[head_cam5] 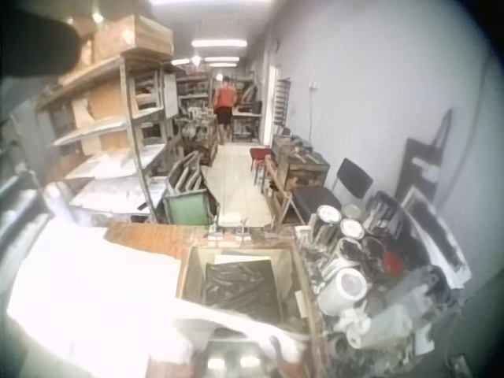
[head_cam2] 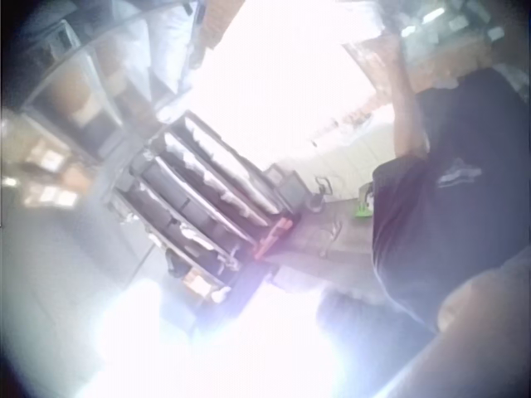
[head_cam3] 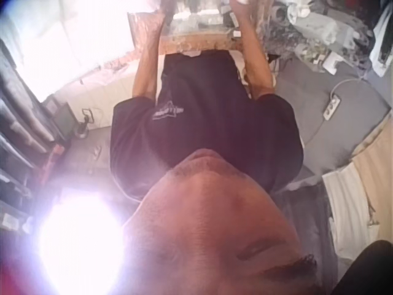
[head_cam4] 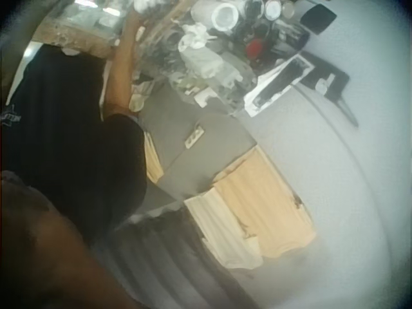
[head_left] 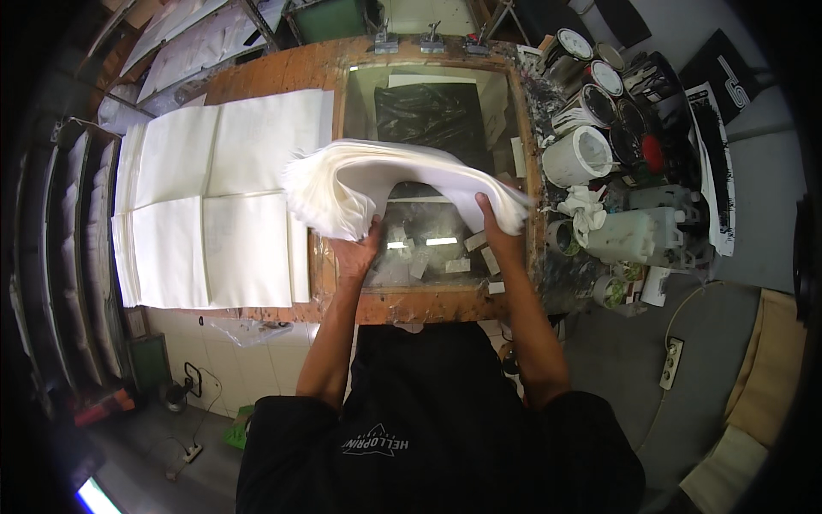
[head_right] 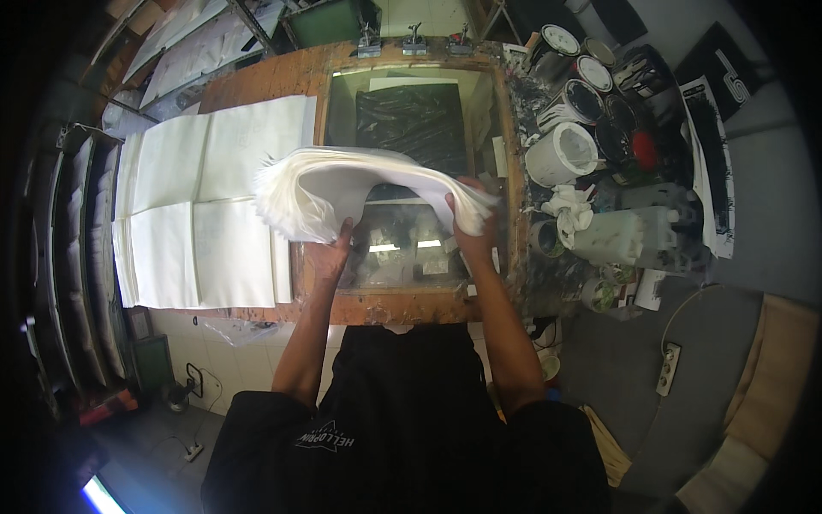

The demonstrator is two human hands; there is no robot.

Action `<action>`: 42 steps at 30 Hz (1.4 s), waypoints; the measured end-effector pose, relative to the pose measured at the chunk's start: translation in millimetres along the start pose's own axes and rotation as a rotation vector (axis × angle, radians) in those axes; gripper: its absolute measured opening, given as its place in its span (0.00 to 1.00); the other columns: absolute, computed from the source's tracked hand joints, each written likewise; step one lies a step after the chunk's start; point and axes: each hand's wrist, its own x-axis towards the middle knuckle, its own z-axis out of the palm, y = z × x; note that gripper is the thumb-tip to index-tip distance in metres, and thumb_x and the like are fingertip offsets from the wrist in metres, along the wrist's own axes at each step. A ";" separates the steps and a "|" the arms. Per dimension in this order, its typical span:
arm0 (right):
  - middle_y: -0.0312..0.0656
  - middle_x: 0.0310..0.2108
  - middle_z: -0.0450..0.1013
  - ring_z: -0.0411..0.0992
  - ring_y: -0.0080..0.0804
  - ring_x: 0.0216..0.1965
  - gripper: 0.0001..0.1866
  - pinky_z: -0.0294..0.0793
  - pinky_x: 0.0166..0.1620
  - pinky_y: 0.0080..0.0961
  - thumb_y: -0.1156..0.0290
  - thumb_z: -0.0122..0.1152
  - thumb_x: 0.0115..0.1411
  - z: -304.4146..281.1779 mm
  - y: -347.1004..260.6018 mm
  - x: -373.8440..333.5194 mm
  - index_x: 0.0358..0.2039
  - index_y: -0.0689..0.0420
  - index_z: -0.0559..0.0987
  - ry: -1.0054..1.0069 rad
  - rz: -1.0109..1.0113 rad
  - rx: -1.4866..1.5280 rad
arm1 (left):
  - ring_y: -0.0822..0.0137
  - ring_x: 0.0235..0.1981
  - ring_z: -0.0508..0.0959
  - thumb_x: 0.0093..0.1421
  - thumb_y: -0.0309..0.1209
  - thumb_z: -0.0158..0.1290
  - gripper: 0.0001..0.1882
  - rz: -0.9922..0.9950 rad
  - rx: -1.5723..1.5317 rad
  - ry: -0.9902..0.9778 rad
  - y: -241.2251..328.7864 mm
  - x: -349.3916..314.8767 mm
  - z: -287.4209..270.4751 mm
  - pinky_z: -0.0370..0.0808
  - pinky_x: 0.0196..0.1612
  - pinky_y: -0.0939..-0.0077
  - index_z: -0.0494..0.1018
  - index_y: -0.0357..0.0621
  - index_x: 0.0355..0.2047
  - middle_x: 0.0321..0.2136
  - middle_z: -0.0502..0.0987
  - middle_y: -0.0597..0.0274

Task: The person repeatedly picks up stacks of white fabric, folds them, and places them on a table. They also move to a shelf to retrieve more fabric and return to the table to continue folding.

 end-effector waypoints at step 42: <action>0.52 0.30 0.80 0.79 0.39 0.30 0.16 0.77 0.36 0.31 0.73 0.71 0.43 -3.2 91.7 66.8 0.34 0.66 0.82 -0.350 0.347 -0.389 | 0.52 0.71 0.45 0.68 0.47 0.37 0.31 0.423 0.345 -0.596 68.5 5.7 146.3 0.39 0.71 0.56 0.53 0.46 0.67 0.69 0.48 0.54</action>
